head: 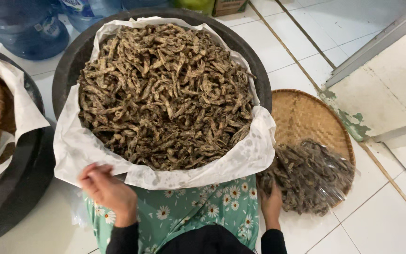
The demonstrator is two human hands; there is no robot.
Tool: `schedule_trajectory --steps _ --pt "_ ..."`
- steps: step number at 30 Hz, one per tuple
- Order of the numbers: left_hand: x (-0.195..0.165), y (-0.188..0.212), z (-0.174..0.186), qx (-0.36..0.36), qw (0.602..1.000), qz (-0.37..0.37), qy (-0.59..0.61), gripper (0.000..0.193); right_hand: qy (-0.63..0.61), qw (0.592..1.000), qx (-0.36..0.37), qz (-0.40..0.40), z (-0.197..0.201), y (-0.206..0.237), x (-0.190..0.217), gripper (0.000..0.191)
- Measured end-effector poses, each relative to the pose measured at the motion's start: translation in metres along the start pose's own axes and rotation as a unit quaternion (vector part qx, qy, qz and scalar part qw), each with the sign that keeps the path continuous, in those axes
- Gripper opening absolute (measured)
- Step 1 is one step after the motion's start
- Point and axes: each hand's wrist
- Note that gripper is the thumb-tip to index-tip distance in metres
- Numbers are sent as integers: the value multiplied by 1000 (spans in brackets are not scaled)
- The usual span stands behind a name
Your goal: The person sits on the floor beside a large basin of dried fish and fills small clear plastic bags with pieces taken from the basin by hand. They press the fish into each bag, close it, and set filled bags on a woven tray beside them.
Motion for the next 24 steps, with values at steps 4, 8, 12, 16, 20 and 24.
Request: schedule_trajectory --steps 4,8,12,16,20,24 --pt "-38 -74 64 -173 963 -177 -111 12 6 995 96 -22 6 0 -9 51" --pt "-58 -100 128 -142 856 -303 -395 16 102 993 54 -25 19 12 -19 28" --pt "-48 -86 150 -175 769 -54 -613 24 76 982 -161 -61 24 8 -16 50" --pt "-45 -82 150 -111 709 -58 -694 67 -113 975 -175 -71 15 -22 1 43" --pt "-47 -95 138 -127 641 112 -749 102 -195 963 -188 6 11 -55 22 44" --pt "-54 -107 133 -112 677 186 -703 81 -291 942 -158 58 5 -71 49 43"
Point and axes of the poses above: each hand's wrist, its own y-axis away from the middle knuckle, its own z-axis out of the back of the hand, x = y × z, and after that the axes turned 12 degrees about y, right-handed
